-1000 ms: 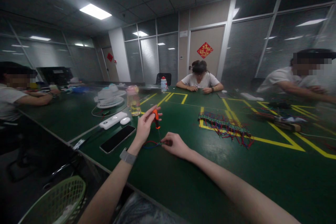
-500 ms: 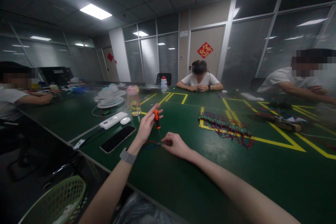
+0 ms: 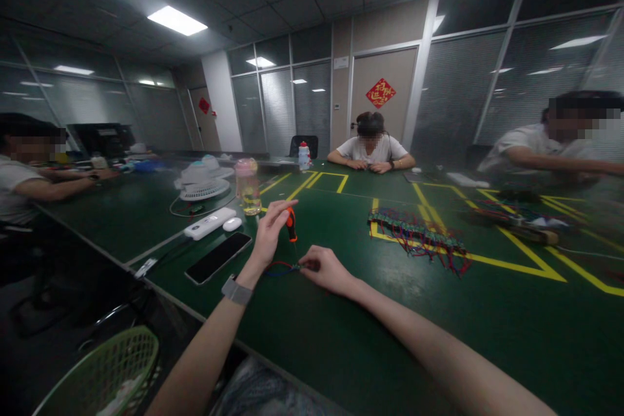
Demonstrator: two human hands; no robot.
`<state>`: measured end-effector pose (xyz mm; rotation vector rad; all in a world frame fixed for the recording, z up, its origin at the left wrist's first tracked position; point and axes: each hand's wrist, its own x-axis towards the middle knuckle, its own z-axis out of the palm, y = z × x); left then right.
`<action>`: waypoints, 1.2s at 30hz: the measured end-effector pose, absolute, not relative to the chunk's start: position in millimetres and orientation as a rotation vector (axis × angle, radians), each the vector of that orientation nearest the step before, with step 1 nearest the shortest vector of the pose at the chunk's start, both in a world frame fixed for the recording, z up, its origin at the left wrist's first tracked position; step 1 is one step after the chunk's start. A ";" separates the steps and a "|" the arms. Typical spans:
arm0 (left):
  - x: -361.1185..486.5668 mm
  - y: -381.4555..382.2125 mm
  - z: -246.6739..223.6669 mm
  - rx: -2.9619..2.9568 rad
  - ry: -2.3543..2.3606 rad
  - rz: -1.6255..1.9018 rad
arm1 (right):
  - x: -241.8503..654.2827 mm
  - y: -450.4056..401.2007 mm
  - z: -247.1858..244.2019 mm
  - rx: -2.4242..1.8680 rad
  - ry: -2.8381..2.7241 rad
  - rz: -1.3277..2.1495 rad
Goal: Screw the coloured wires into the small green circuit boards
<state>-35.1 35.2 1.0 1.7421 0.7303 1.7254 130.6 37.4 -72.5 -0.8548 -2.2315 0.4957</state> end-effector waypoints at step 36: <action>-34.0 31.4 4.7 1.761 0.777 1.742 | 129.8 34.5 -69.9 -0.865 -2.229 0.491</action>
